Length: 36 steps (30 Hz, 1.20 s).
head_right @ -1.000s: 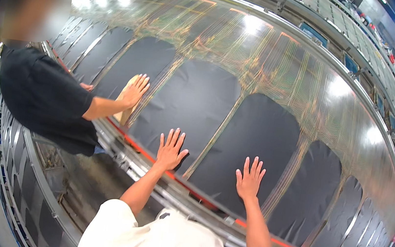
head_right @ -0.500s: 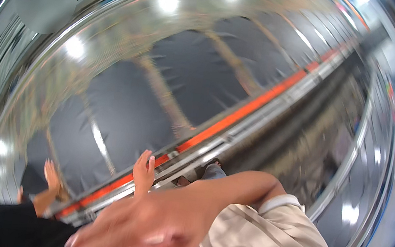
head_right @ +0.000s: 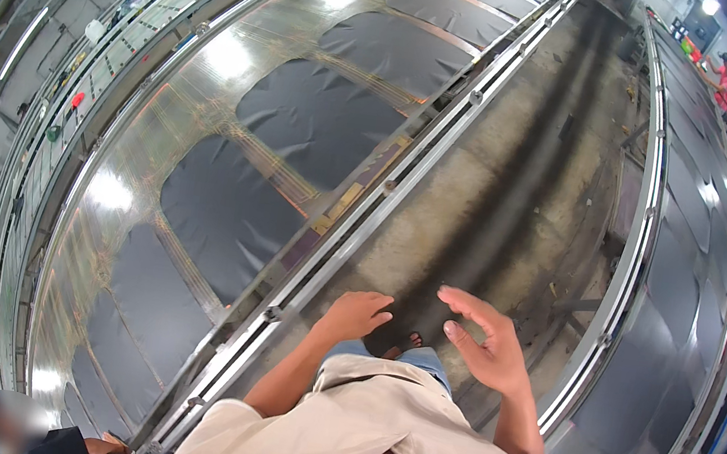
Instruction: The person places black fabric pieces onto a drying rack, then moves to a workbench to handle wooden screen printing frames. They apply yellow tape to the edges of a purple screen frame and place it on a stand.
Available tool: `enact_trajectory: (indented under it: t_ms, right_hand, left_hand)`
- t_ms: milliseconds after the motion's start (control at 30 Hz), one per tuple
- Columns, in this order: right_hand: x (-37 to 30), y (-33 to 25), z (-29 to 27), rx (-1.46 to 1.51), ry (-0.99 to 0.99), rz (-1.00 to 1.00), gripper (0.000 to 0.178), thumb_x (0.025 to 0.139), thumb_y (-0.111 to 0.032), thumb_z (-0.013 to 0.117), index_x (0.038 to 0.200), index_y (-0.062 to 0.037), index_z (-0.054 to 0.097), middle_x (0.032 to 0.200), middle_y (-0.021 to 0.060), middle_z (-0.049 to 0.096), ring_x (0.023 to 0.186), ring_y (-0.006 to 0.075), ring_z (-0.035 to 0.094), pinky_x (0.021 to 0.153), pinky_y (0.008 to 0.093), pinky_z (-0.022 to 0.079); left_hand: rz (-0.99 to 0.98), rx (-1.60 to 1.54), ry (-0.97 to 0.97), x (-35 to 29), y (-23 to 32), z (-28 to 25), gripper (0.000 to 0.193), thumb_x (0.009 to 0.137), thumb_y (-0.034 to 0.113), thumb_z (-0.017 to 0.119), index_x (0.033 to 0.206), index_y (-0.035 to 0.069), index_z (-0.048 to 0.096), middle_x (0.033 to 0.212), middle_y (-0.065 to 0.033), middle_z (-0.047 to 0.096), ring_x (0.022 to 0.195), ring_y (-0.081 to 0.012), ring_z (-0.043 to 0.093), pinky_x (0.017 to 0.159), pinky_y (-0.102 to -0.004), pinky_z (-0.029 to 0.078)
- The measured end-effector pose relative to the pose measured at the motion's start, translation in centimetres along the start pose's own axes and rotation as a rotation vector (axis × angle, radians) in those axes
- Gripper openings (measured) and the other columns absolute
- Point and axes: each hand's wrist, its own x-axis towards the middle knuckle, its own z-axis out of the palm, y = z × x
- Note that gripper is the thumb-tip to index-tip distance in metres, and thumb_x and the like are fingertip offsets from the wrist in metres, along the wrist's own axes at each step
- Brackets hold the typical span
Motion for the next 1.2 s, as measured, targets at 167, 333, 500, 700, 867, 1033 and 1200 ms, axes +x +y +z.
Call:
enact_trajectory:
  t_ms: [167,333,500,700,867,1033,1200]
  right_hand:
    - [1.6,8.6,-11.1,-0.103,-0.119,0.344,0.039,0.096,-0.013,0.064,0.134,-0.0028,0.059,0.131,0.0149,0.064,0.113,0.0225,0.064,0.092,0.0348,0.051]
    - [6.6,24.2,-23.6,-0.284,-0.008,0.585,0.042,0.096,-0.02,0.063,0.134,-0.0041,0.058,0.122,0.0176,0.068,0.11,0.0254,0.067,0.087,0.035,0.053]
    - [1.9,45.5,-34.5,-0.567,0.414,0.593,0.039,0.093,-0.025,0.065,0.126,-0.0039,0.063,0.104,0.0183,0.072,0.091,0.0289,0.071,0.082,0.0352,0.054]
    - [-2.7,50.9,-40.3,0.011,0.31,1.356,0.031,0.092,-0.026,0.06,0.111,-0.0039,0.071,0.084,0.0117,0.072,0.071,0.0199,0.067,0.062,0.0343,0.053]
    - [3.7,59.0,-46.0,-0.022,0.324,1.203,0.031,0.094,-0.024,0.06,0.113,-0.0024,0.071,0.091,0.0105,0.073,0.076,0.019,0.068,0.068,0.0333,0.054]
    - [16.1,72.0,-61.3,-0.07,0.372,0.834,0.033,0.093,-0.024,0.062,0.116,-0.0014,0.069,0.099,0.013,0.074,0.085,0.0222,0.069,0.078,0.0352,0.055]
    - [34.0,63.6,-85.3,-0.371,0.302,0.795,0.034,0.091,-0.023,0.066,0.118,-0.0017,0.068,0.105,0.0184,0.073,0.097,0.0289,0.071,0.087,0.0374,0.054]
  left_hand:
    - [-0.001,-0.169,-0.033,11.5,2.9,2.1,0.04,0.095,0.037,0.059,0.124,0.009,0.065,0.126,-0.0129,0.065,0.119,-0.0328,0.06,0.102,-0.0433,0.046]
    - [-0.11,-0.132,0.527,25.8,-2.4,-6.9,0.041,0.095,0.026,0.063,0.127,0.0,0.061,0.141,-0.0227,0.053,0.136,-0.0355,0.047,0.116,-0.0416,0.033]
    - [-0.675,0.741,1.004,36.7,-16.1,-17.0,0.047,0.099,0.032,0.054,0.132,-0.001,0.053,0.137,-0.0228,0.051,0.13,-0.0415,0.044,0.111,-0.0545,0.032]
    - [-0.811,0.412,0.934,46.3,-12.3,-16.1,0.05,0.103,0.035,0.049,0.141,0.003,0.05,0.152,-0.0263,0.038,0.142,-0.0446,0.033,0.113,-0.056,0.033]
    - [-0.232,0.053,0.94,69.5,2.7,-17.3,0.032,0.093,0.013,0.06,0.121,-0.002,0.063,0.14,-0.0287,0.05,0.132,-0.0458,0.045,0.111,-0.0499,0.036]
    - [-0.042,0.08,0.785,94.9,7.9,-18.5,0.045,0.096,0.028,0.06,0.134,0.004,0.058,0.15,-0.0277,0.041,0.139,-0.0472,0.038,0.114,-0.0526,0.032]
    - [-0.115,-0.079,0.766,108.7,12.2,-22.0,0.041,0.095,0.029,0.061,0.127,0.003,0.063,0.142,-0.026,0.051,0.132,-0.0429,0.048,0.109,-0.0471,0.039]
